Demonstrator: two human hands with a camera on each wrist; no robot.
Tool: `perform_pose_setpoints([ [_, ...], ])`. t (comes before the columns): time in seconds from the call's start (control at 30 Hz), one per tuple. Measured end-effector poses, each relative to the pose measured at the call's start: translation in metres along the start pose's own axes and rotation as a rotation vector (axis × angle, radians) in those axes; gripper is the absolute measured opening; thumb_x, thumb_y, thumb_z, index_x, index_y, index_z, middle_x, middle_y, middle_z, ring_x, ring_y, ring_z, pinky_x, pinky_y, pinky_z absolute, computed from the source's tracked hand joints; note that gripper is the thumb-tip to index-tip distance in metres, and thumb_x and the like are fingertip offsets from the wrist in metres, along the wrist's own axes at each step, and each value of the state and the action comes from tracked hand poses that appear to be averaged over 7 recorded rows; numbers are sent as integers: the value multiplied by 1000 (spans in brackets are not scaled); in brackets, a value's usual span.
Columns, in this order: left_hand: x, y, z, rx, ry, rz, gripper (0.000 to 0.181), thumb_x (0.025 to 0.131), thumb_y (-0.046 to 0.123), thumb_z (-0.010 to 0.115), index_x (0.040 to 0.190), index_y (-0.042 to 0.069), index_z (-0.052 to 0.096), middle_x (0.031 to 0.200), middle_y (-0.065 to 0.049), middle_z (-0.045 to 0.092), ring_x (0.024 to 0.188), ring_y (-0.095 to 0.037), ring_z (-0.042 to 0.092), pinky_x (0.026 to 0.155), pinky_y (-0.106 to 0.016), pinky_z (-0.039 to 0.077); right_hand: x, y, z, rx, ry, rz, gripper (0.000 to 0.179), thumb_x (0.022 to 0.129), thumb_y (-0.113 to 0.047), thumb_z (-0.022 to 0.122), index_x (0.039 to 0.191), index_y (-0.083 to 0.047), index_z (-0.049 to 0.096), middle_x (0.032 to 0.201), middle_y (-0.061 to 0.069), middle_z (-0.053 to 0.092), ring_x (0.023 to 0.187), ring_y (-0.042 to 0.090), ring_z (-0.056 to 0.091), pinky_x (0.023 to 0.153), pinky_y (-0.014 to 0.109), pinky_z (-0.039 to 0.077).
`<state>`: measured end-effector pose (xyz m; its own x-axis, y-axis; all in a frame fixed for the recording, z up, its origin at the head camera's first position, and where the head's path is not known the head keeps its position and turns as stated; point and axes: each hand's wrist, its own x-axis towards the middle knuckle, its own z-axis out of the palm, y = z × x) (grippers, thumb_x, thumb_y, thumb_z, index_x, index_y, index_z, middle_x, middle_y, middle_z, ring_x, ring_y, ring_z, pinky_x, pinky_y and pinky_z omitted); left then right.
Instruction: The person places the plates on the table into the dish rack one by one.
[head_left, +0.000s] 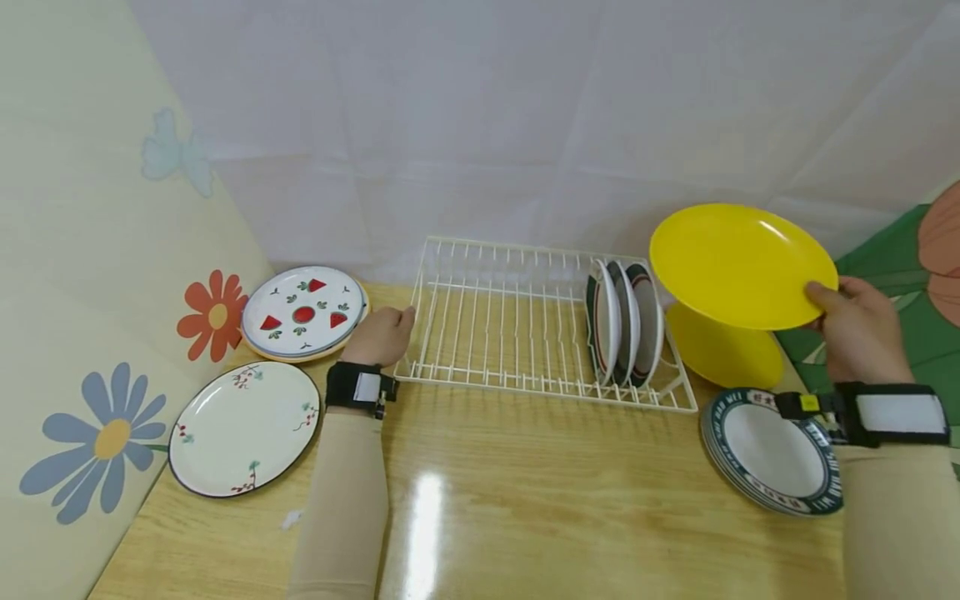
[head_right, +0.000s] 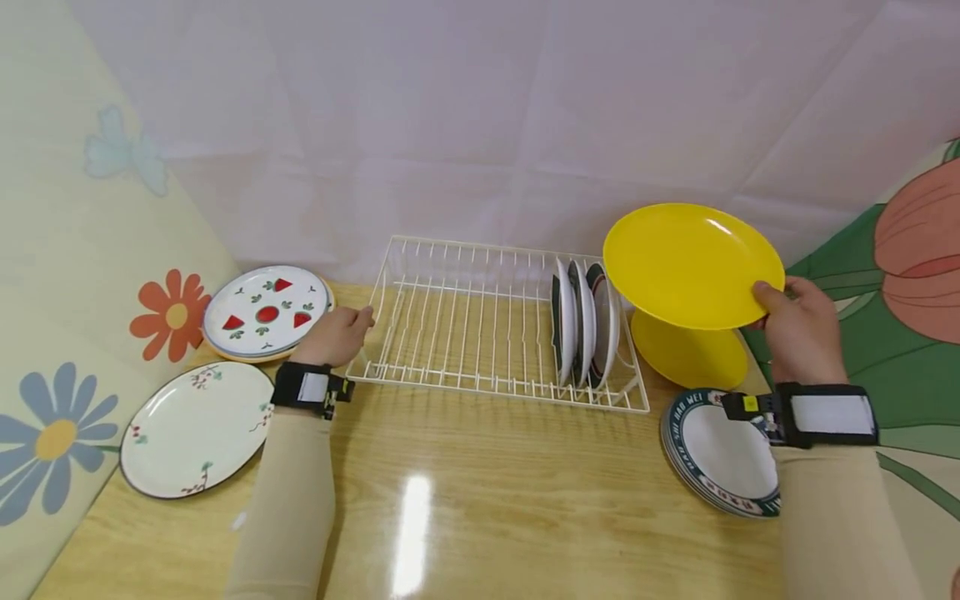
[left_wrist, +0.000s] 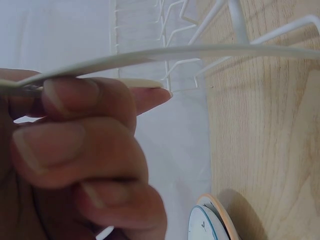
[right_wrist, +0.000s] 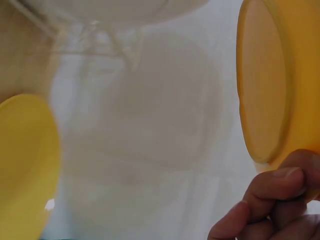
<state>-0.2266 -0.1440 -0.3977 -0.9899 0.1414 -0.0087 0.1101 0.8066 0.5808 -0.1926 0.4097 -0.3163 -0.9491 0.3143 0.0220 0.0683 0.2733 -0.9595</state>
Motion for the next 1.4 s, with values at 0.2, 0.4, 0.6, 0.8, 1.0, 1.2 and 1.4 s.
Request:
perform_pose_setpoints([
  [0.2, 0, 0, -1, 5, -7, 11, 52, 106, 31, 30, 62, 11, 47, 60, -8, 48, 54, -25, 48, 60, -41, 42, -7, -34, 26, -185, -7, -87, 32, 97, -41, 52, 120, -19, 49, 95, -15, 58, 80, 4, 55, 62, 11, 48],
  [0.4, -1, 0, -1, 8, -5, 14, 51, 106, 31, 30, 62, 11, 46, 59, -8, 47, 54, -25, 48, 60, -40, 42, -14, -64, 56, -239, -45, -160, 45, 101, -36, 47, 133, -5, 43, 84, -21, 62, 76, 2, 59, 61, 11, 49],
  [0.6, 0, -1, 1, 3, 7, 19, 51, 107, 30, 31, 61, 11, 46, 58, -7, 46, 52, -24, 47, 57, -39, 40, -25, -83, 89, -455, -8, -282, 54, 103, -37, 41, 139, 2, 39, 67, -7, 58, 48, 14, 49, 41, 22, 42],
  [0.8, 0, -1, 1, 4, -2, 17, 53, 107, 34, 28, 63, 11, 47, 60, -8, 48, 54, -24, 48, 60, -40, 42, -29, -83, 116, -590, 68, -411, 49, 102, -35, 40, 136, 1, 46, 65, 12, 57, 37, 18, 41, 33, 28, 35],
  [1.0, 0, -1, 0, 2, -5, 19, 52, 106, 33, 28, 63, 11, 47, 60, -8, 47, 55, -25, 48, 61, -40, 42, -32, -76, 141, -683, 142, -579, 44, 101, -28, 42, 127, 6, 54, 62, 20, 59, 37, 24, 42, 35, 36, 33],
  [1.2, -1, 0, -1, 0, -9, 17, 52, 106, 34, 27, 64, 11, 47, 61, -8, 47, 57, -25, 49, 63, -41, 43, -37, -73, 162, -804, 183, -633, 40, 101, -21, 43, 128, 6, 55, 66, 26, 60, 56, 39, 50, 68, 55, 36],
  [1.4, 0, 0, 0, -5, -3, 21, 51, 106, 31, 30, 63, 10, 47, 60, -8, 48, 56, -25, 49, 62, -41, 43, -40, -66, 170, -941, 174, -619, 38, 100, -17, 44, 128, 6, 54, 81, 33, 63, 70, 46, 54, 73, 59, 34],
])
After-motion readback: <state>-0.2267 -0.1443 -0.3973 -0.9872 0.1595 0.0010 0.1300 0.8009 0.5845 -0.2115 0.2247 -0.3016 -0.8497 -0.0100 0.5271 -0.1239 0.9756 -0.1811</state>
